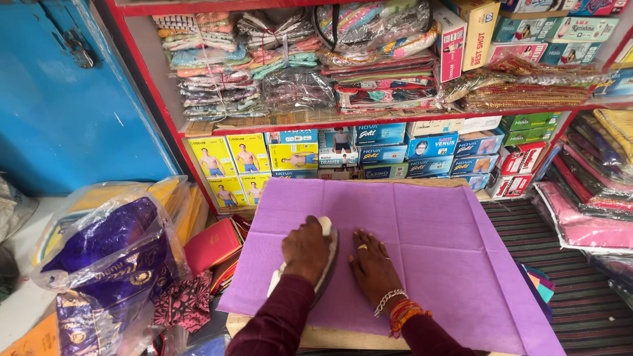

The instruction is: The person unfolds a purple fabric on a wooden table and irons it with an electric iron. The person repeatedly moves the iron across the fabric to smooth out wrinkles.

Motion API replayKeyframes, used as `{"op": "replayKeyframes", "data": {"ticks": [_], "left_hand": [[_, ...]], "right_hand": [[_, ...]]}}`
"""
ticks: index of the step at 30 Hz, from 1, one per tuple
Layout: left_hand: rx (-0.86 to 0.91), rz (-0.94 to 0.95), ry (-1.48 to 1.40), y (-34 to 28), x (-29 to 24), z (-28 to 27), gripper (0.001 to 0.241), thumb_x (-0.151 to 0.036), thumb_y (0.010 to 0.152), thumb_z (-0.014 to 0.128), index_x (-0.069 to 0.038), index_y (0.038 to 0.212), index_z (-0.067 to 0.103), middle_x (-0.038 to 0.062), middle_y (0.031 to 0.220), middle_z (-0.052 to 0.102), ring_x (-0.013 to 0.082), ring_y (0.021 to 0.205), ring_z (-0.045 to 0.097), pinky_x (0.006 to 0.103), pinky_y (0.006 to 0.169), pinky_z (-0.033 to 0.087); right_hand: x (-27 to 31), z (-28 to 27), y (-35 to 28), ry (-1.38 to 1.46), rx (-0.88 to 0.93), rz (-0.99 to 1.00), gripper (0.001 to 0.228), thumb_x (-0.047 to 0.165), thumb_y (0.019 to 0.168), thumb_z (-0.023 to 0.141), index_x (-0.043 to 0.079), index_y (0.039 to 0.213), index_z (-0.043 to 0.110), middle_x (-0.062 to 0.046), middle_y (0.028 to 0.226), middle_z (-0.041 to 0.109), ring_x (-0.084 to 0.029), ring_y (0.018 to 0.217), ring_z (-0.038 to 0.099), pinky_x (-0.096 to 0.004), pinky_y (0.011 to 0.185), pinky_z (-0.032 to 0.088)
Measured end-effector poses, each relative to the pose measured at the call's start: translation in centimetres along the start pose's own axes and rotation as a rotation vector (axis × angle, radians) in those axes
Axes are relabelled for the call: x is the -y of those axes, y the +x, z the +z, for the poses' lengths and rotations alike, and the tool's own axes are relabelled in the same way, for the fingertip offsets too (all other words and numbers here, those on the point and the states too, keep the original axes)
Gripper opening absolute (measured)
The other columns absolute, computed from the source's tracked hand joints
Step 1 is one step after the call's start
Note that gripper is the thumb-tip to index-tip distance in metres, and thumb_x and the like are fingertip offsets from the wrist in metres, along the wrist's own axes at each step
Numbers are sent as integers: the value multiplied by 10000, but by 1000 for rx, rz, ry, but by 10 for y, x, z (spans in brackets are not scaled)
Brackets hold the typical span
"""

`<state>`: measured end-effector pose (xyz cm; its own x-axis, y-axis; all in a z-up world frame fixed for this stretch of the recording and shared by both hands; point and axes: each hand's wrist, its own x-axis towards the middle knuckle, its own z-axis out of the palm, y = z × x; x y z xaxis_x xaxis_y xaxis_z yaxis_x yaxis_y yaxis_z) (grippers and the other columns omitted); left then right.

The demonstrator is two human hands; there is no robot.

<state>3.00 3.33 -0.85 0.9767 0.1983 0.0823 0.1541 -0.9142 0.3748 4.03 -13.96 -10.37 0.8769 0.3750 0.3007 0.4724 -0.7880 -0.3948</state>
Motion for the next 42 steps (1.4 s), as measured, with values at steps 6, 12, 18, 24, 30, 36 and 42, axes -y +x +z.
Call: {"op": "replayKeyframes", "data": {"ticks": [6,12,18,24,30,36,42], "left_hand": [[114,-83,-77,-1,24,-10,459,-345,926,691,-9,1186,519,256,1134,698,451,1080,679,530,928,540],[98,-81,-51,-7,17,0,457,-329,932,660,-4,1211,502,259,1139,701,450,1064,696,521,919,559],[-46,-78,-61,17,25,0,457,-345,912,672,5,1170,530,246,1111,714,431,1030,713,514,875,577],[57,-142,-70,-13,20,-14,490,-413,899,695,-3,1128,555,249,1097,704,427,1030,705,518,893,563],[-20,-77,-35,13,7,8,447,-376,893,697,-5,1114,580,238,1063,721,426,984,728,507,852,590],[-107,-129,-59,43,25,9,454,-389,873,703,-9,1100,600,232,1083,722,425,1015,718,515,886,576],[40,-166,-48,-2,19,-13,495,-383,860,715,-1,1149,589,264,1147,701,451,1080,689,529,954,546]], "right_hand": [[9,-3,-2,-138,55,16,675,407,1039,381,23,1577,242,-174,1640,233,-327,1529,171,-446,1227,126],[21,-8,-6,-224,95,54,625,414,1050,307,96,1585,248,-137,1661,206,-310,1541,149,-439,1240,114],[21,-10,-8,-232,65,35,609,408,1051,316,108,1579,275,-143,1656,226,-318,1539,164,-446,1240,125],[22,-10,-8,-260,36,29,589,398,1038,321,132,1564,309,-144,1648,240,-323,1530,174,-479,1229,123],[19,-5,-7,-270,32,36,606,417,1037,312,132,1572,297,-147,1651,224,-327,1529,172,-492,1229,106],[20,-4,-8,-271,61,60,615,434,1042,294,131,1577,276,-150,1655,198,-324,1534,145,-500,1226,83],[25,-7,-8,-234,39,69,624,434,1039,300,115,1575,278,-151,1657,206,-326,1535,144,-509,1224,74]]}}
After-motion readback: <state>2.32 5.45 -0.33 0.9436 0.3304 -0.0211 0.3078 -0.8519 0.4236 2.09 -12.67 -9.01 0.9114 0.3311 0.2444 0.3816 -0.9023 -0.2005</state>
